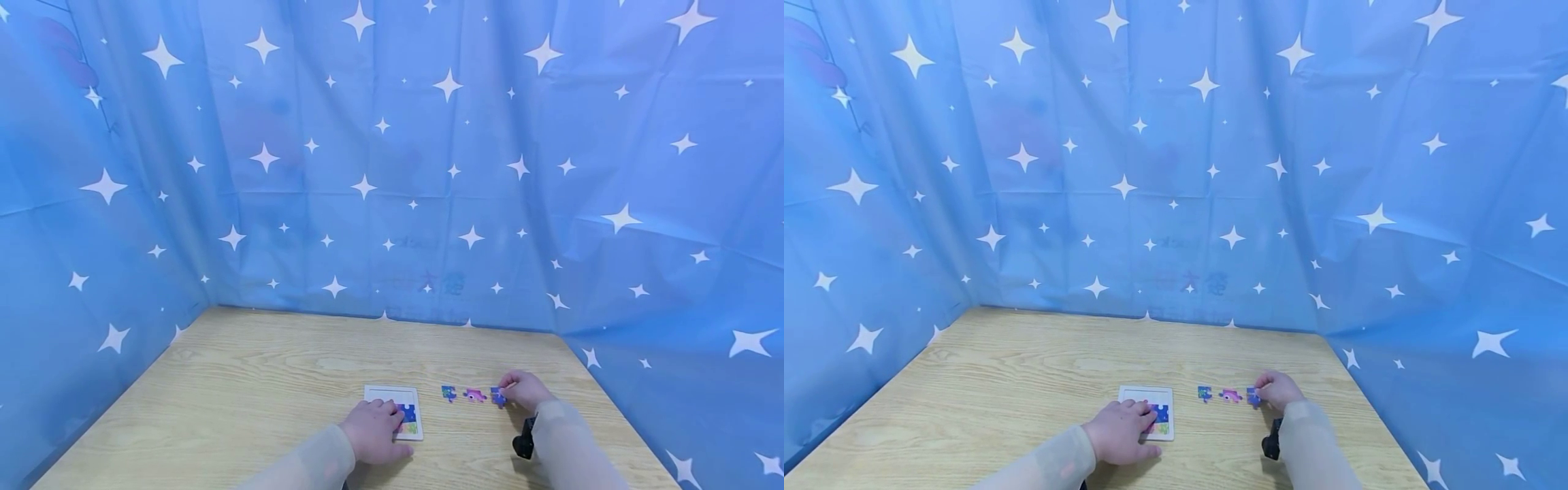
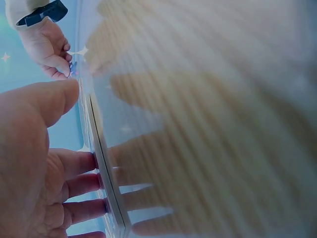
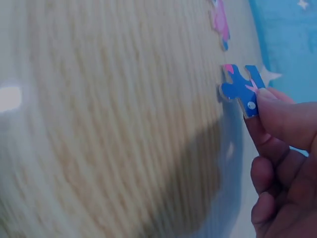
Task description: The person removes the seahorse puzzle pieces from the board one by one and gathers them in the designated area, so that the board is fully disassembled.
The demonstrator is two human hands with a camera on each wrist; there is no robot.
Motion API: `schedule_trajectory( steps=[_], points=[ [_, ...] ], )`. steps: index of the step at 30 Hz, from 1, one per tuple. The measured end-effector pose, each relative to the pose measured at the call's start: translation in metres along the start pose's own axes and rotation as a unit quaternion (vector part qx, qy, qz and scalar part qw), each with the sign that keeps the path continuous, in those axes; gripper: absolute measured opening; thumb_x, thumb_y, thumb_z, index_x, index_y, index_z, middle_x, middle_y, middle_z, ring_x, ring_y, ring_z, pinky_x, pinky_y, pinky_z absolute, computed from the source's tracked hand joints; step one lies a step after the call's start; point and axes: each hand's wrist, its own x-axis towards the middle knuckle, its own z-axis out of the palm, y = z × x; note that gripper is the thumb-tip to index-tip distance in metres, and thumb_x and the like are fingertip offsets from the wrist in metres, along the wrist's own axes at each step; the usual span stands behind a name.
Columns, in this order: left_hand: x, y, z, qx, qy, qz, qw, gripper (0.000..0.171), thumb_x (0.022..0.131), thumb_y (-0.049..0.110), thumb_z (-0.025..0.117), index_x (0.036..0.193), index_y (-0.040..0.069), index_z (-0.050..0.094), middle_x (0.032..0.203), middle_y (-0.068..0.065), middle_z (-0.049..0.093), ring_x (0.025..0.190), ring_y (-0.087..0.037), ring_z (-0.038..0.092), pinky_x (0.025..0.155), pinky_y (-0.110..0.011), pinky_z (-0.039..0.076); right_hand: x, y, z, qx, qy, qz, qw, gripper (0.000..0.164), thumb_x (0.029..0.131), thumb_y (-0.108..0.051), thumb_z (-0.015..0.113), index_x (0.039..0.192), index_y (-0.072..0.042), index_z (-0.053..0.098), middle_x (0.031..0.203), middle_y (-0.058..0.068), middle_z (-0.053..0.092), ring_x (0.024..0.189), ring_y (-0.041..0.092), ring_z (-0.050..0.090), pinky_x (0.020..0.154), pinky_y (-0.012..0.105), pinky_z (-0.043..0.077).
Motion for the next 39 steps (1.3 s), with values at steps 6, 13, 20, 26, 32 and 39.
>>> schedule_trajectory(
  steps=[6, 13, 20, 26, 32, 39],
  points=[
    [-0.001, 0.001, -0.002, -0.007, -0.003, -0.001, 1.0000, 0.073, 0.085, 0.070, 0.048, 0.138, 0.019, 0.054, 0.139, 0.003, 0.051, 0.128, -0.020, 0.046, 0.105, -0.040, 0.037, -0.002, 0.003, 0.001, -0.007, 0.000, 0.002, 1.000, 0.005, 0.089, -0.002, 0.062, 0.087, 0.002, 0.061, 0.081, 0.006, 0.058, 0.072, 0.020, 0.047, 0.064, 0.030, 0.037],
    [-0.001, 0.000, -0.002, -0.013, -0.004, 0.000, 0.9999, 0.074, 0.085, 0.070, 0.049, 0.138, 0.019, 0.053, 0.140, 0.002, 0.050, 0.129, -0.021, 0.045, 0.105, -0.040, 0.036, 0.002, 0.010, 0.004, -0.053, 0.004, 0.000, 0.999, 0.005, 0.090, -0.006, 0.063, 0.089, -0.001, 0.063, 0.085, 0.005, 0.060, 0.081, 0.021, 0.053, 0.075, 0.037, 0.043],
    [0.000, -0.001, 0.000, -0.013, -0.006, 0.001, 0.9999, 0.074, 0.085, 0.070, 0.048, 0.139, 0.019, 0.053, 0.141, 0.003, 0.049, 0.131, -0.021, 0.044, 0.106, -0.041, 0.036, 0.003, 0.010, 0.006, -0.050, 0.008, 0.002, 0.999, 0.008, 0.091, -0.006, 0.062, 0.096, 0.000, 0.063, 0.090, 0.008, 0.061, 0.086, 0.024, 0.055, 0.080, 0.044, 0.044],
    [-0.001, 0.000, -0.002, -0.015, -0.006, -0.002, 0.9999, 0.074, 0.085, 0.069, 0.050, 0.139, 0.019, 0.053, 0.142, 0.002, 0.049, 0.131, -0.022, 0.044, 0.106, -0.040, 0.036, 0.002, 0.008, 0.008, -0.024, 0.003, 0.009, 1.000, 0.015, 0.093, -0.009, 0.060, 0.103, 0.002, 0.063, 0.093, 0.010, 0.060, 0.083, 0.022, 0.054, 0.074, 0.040, 0.046],
    [-0.002, 0.002, -0.005, -0.007, -0.001, -0.004, 1.0000, 0.074, 0.085, 0.069, 0.050, 0.139, 0.018, 0.053, 0.142, 0.001, 0.049, 0.131, -0.022, 0.044, 0.106, -0.040, 0.035, 0.001, -0.013, 0.016, 0.018, 0.013, 0.005, 1.000, 0.020, 0.094, -0.011, 0.059, 0.107, 0.004, 0.062, 0.099, 0.012, 0.061, 0.085, 0.022, 0.055, 0.074, 0.038, 0.046],
    [-0.003, 0.002, -0.003, -0.005, 0.000, -0.001, 1.0000, 0.074, 0.085, 0.069, 0.049, 0.139, 0.017, 0.053, 0.142, -0.001, 0.049, 0.131, -0.023, 0.045, 0.106, -0.041, 0.036, 0.000, -0.053, 0.042, 0.126, -0.003, 0.001, 0.992, 0.019, 0.095, -0.005, 0.057, 0.109, 0.007, 0.059, 0.084, 0.012, 0.060, 0.062, 0.020, 0.053, 0.055, 0.033, 0.045]
  ],
)
